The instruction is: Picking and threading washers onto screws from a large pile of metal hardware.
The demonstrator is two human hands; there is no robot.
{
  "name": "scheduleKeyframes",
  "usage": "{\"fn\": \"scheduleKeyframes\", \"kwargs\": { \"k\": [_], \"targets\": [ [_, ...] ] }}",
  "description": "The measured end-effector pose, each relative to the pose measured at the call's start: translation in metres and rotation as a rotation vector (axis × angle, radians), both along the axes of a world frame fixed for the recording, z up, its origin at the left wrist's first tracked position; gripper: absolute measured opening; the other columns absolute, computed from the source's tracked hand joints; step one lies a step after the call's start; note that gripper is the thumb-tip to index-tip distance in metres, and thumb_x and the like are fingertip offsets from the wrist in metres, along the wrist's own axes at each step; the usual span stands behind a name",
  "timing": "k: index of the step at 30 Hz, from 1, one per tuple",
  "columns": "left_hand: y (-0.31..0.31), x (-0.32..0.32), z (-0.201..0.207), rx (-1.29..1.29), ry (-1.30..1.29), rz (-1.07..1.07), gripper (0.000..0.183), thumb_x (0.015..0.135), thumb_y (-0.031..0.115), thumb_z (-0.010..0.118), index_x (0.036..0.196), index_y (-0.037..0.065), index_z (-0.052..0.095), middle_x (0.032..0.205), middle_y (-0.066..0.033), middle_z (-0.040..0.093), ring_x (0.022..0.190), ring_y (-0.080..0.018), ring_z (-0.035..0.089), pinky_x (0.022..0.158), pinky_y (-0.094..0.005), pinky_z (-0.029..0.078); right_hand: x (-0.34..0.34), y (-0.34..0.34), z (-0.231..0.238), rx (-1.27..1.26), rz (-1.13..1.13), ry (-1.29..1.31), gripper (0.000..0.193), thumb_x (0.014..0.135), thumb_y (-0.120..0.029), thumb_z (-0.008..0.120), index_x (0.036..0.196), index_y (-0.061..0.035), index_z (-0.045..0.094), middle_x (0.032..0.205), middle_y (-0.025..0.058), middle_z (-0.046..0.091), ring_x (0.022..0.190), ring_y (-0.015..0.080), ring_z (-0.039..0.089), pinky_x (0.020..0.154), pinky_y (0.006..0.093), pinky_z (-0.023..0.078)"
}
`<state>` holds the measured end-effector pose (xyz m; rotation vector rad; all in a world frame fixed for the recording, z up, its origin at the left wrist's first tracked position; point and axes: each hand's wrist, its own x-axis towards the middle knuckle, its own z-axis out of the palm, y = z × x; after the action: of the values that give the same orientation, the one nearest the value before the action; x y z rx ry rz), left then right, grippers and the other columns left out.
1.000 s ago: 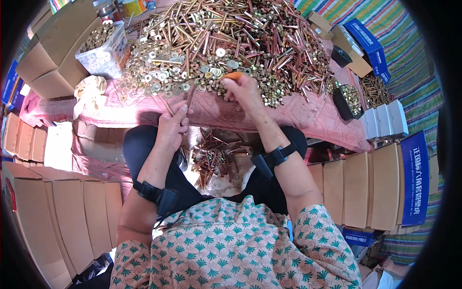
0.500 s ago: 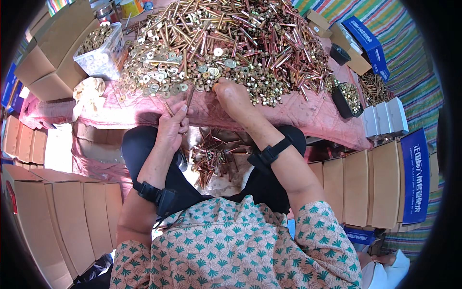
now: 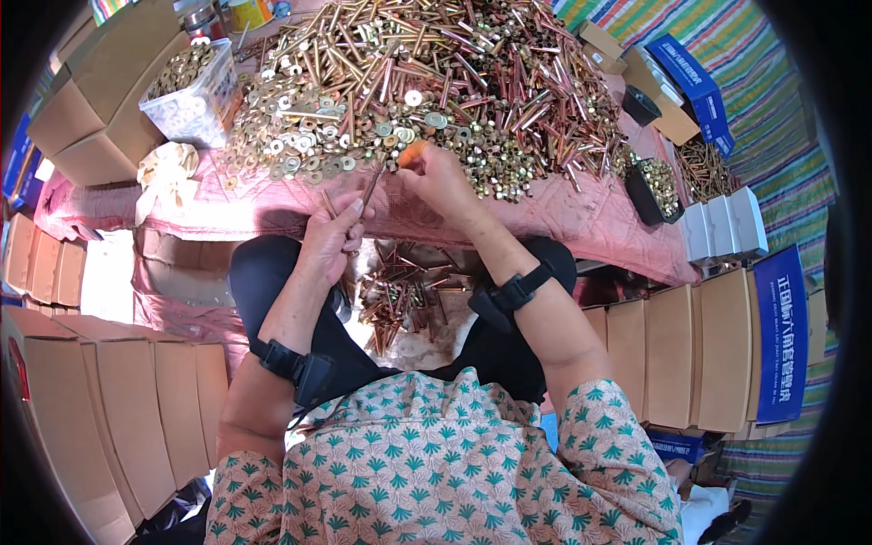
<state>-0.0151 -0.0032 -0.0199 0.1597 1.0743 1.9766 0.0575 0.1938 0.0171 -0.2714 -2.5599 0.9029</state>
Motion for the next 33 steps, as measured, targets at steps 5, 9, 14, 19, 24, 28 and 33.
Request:
{"fn": "scheduleKeyframes", "kwargs": {
  "k": [5, 9, 14, 19, 24, 28, 33],
  "targets": [
    [-0.001, 0.0, -0.004, -0.01, 0.017, -0.09, 0.031, 0.092, 0.014, 0.062, 0.12, 0.003, 0.055, 0.089, -0.0057, 0.062, 0.056, -0.004, 0.042, 0.043, -0.0158, 0.031, 0.004, -0.003, 0.002, -1.051, 0.043, 0.008, 0.023, 0.085, -0.002, 0.065, 0.107, 0.0002, 0.059, 0.093, 0.0065, 0.066, 0.075, 0.0099, 0.062, 0.064, 0.0227, 0.05],
    [0.002, 0.002, -0.001, -0.03, 0.01, -0.098, 0.03, 0.092, 0.014, 0.063, 0.119, 0.003, 0.055, 0.089, -0.0062, 0.062, 0.056, -0.004, 0.043, 0.043, -0.0158, 0.031, 0.005, -0.002, -0.002, -1.166, -0.011, 0.088, 0.022, 0.086, -0.002, 0.066, 0.107, -0.003, 0.06, 0.09, 0.0033, 0.066, 0.073, 0.0097, 0.061, 0.066, 0.0219, 0.05],
    [0.001, 0.001, -0.001, -0.03, 0.043, -0.146, 0.03, 0.092, 0.014, 0.063, 0.118, 0.002, 0.055, 0.089, -0.0074, 0.062, 0.056, -0.0042, 0.043, 0.043, -0.0158, 0.031, 0.01, -0.001, 0.001, -1.122, 0.02, 0.121, 0.019, 0.082, 0.0, 0.069, 0.1, -0.001, 0.064, 0.089, 0.0042, 0.065, 0.073, 0.01, 0.06, 0.062, 0.0218, 0.05],
    [-0.001, 0.0, -0.002, -0.037, 0.026, -0.159, 0.028, 0.092, 0.014, 0.063, 0.116, 0.002, 0.056, 0.086, -0.0064, 0.062, 0.054, -0.0038, 0.043, 0.042, -0.0156, 0.03, 0.014, 0.004, 0.004, -1.135, 0.076, 0.096, 0.017, 0.084, 0.0, 0.068, 0.1, -0.002, 0.064, 0.088, 0.0049, 0.066, 0.072, 0.0113, 0.061, 0.062, 0.0239, 0.052],
    [-0.001, 0.001, 0.002, -0.024, 0.006, -0.161, 0.024, 0.091, 0.015, 0.064, 0.111, 0.003, 0.059, 0.082, -0.0045, 0.061, 0.054, -0.0031, 0.043, 0.041, -0.0154, 0.029, 0.015, 0.004, 0.002, -1.162, 0.088, 0.123, 0.016, 0.085, 0.0, 0.066, 0.101, -0.0028, 0.064, 0.087, 0.0053, 0.066, 0.073, 0.0134, 0.063, 0.061, 0.0258, 0.054],
    [-0.002, 0.002, 0.003, -0.054, 0.032, -0.174, 0.022, 0.091, 0.014, 0.064, 0.11, 0.004, 0.06, 0.082, -0.0036, 0.061, 0.052, -0.0028, 0.042, 0.04, -0.0152, 0.028, 0.015, -0.001, 0.009, -1.124, 0.029, 0.122, 0.017, 0.083, -0.001, 0.068, 0.1, -0.0022, 0.065, 0.087, 0.0034, 0.066, 0.075, 0.0103, 0.061, 0.062, 0.0235, 0.051],
    [-0.003, 0.001, 0.004, -0.03, 0.024, -0.178, 0.022, 0.091, 0.014, 0.064, 0.11, 0.005, 0.061, 0.081, -0.0032, 0.061, 0.052, -0.0024, 0.042, 0.041, -0.015, 0.028, 0.015, -0.001, 0.02, -1.012, 0.052, 0.109, 0.02, 0.082, -0.002, 0.071, 0.102, -0.0015, 0.067, 0.086, 0.0021, 0.066, 0.071, 0.0078, 0.06, 0.064, 0.0204, 0.048]
  ]
}}
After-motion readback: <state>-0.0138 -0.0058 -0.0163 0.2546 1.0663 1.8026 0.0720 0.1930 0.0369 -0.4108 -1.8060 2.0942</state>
